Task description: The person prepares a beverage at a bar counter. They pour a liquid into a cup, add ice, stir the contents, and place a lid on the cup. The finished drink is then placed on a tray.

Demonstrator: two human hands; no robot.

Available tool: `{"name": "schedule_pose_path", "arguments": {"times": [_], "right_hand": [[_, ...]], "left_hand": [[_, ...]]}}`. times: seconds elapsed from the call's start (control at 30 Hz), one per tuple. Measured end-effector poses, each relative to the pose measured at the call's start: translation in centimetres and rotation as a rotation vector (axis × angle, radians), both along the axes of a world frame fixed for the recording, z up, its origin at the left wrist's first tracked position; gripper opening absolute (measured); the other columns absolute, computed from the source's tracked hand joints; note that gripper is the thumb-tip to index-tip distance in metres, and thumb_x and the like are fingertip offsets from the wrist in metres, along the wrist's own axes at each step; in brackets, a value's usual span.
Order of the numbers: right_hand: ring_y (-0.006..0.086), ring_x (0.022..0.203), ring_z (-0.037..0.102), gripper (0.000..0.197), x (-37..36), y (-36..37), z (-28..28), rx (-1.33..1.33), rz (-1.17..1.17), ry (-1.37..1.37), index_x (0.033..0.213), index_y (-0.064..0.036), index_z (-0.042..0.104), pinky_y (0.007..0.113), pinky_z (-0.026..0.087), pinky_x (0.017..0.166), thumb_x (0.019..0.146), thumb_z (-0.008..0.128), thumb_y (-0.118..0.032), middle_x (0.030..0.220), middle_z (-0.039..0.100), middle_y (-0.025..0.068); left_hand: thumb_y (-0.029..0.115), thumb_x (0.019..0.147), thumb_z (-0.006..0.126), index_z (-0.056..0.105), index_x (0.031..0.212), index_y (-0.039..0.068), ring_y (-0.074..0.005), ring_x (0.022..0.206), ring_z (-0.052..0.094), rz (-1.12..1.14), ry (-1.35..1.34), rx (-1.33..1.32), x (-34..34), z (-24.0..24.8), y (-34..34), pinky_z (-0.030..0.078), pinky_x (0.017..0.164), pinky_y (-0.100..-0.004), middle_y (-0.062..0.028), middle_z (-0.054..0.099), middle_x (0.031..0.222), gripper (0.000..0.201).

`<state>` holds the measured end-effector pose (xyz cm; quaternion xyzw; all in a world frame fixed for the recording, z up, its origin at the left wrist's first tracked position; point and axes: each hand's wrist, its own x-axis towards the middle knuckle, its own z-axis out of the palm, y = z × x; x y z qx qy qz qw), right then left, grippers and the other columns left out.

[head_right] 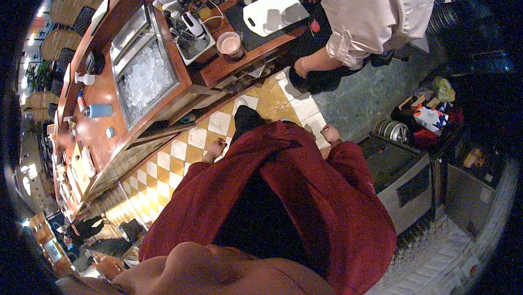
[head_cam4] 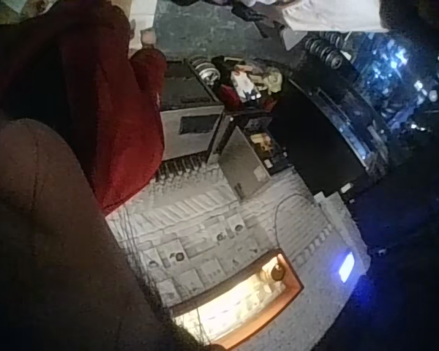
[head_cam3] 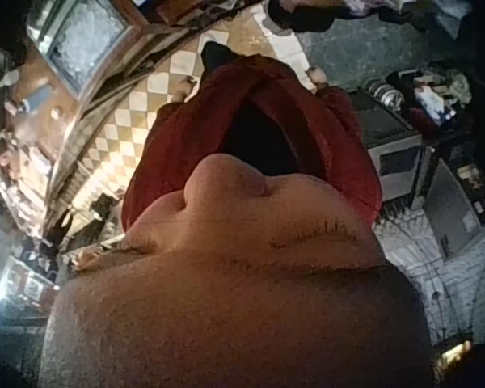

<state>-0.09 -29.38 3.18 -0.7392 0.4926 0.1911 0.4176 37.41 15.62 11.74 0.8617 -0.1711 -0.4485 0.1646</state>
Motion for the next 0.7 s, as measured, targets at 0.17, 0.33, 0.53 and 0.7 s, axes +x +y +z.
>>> {"name": "schedule_pose_path", "arguments": {"times": [0.17,0.33,0.53,0.7], "right_hand": [[0.0359,0.088,0.065,0.034,0.6,-0.4,1.1,0.001,0.001,-0.011,0.094,-0.0096,0.063,0.043,0.051,0.078,0.072,0.071,-0.033,0.089,0.067,0.0191],[0.0178,0.06,0.062,0.025,-0.2,-0.3,0.4,-0.102,0.043,-0.079,0.091,-0.0046,0.059,0.034,0.049,0.057,0.077,0.07,-0.023,0.07,0.065,0.0059],[0.0347,0.086,0.065,0.031,-0.8,-0.1,0.8,-0.018,0.015,-0.004,0.093,-0.0092,0.065,0.042,0.051,0.077,0.071,0.072,-0.03,0.09,0.068,0.0156],[0.0235,0.069,0.064,0.025,-1.2,0.5,0.9,-0.03,-0.045,-0.038,0.088,-0.0066,0.065,0.036,0.05,0.064,0.073,0.071,-0.025,0.077,0.067,0.0104]], "left_hand": [[0.027,0.083,0.064,0.055,0.117,0.001,-0.0318,0.095,0.064,-0.004,-0.007,0.006,-0.3,0.3,-0.8,0.049,0.085,-0.0378,-0.0203,0.067,0.097,0.043],[0.028,0.083,0.063,0.056,0.116,0.002,-0.0319,0.095,0.064,-0.012,-0.01,0.019,-0.7,0.5,-1.1,0.049,0.084,-0.0384,-0.0199,0.067,0.098,0.043],[0.028,0.084,0.063,0.056,0.116,0.002,-0.0325,0.095,0.064,-0.004,0.002,-0.02,-0.9,-0.2,-0.3,0.049,0.084,-0.0393,-0.0201,0.066,0.099,0.042],[0.03,0.084,0.063,0.055,0.116,0.0,-0.0351,0.096,0.063,-0.039,-0.004,-0.041,-0.1,-0.4,-1.8,0.049,0.084,-0.0409,-0.022,0.066,0.1,0.045]]}}
